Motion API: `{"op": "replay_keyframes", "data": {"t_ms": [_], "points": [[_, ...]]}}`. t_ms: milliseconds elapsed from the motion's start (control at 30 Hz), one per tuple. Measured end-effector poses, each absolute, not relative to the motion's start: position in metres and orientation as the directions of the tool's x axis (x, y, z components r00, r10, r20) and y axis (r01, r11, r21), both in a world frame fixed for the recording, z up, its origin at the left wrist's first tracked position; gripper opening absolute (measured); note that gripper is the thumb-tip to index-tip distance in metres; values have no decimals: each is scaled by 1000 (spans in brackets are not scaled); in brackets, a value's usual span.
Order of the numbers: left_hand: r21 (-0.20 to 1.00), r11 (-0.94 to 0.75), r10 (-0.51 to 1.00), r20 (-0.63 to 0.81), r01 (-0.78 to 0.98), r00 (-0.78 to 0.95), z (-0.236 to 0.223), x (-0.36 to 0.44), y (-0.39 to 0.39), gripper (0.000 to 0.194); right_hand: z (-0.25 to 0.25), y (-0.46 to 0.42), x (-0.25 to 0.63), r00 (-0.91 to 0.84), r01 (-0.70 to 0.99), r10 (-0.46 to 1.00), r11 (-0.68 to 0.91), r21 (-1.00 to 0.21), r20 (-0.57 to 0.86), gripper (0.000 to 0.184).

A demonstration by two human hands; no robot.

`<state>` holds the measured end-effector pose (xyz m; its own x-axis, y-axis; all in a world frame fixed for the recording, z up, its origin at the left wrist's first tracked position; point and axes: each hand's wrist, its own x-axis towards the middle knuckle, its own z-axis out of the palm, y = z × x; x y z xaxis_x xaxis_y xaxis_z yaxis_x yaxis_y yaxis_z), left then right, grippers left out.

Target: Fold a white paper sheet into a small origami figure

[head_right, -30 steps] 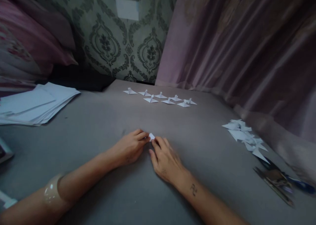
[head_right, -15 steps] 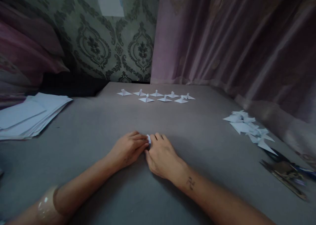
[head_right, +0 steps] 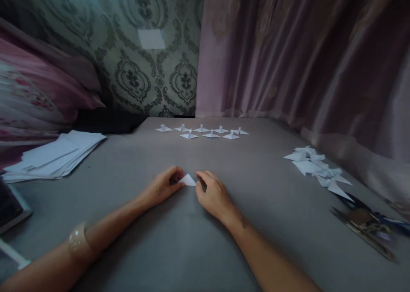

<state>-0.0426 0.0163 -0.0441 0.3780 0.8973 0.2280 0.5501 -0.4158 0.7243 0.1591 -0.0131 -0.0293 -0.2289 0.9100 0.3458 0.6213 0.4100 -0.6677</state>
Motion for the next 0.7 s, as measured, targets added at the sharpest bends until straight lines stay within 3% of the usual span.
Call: {"op": "replay_keyframes", "data": {"t_ms": [100,233,367,500,600,700], "points": [[732,-410,903,246,544,351,-46,-42,16,31,-32,-13,159,-249,619,905,422,-662,343,35],[629,-547,837,412,552,361,-32,-41,8,9,-30,-11,159,-147,501,934,353,-790,324,31],[445,-699,691,622,559,369,-18,-42,-2,15,-15,-16,156,-74,137,997,32,-990,22,36],[325,-771,601,656,547,457,-20,-42,-8,31,-3,-26,147,-210,-180,967,-185,-966,-146,40],[355,-780,607,626,515,489,-18,-38,-14,37,-3,-30,145,-215,-270,961,-230,-935,-175,33],[521,-707,707,534,478,464,-8,-32,-21,41,-6,-28,149,-192,-242,964,-227,-943,-183,27]]}}
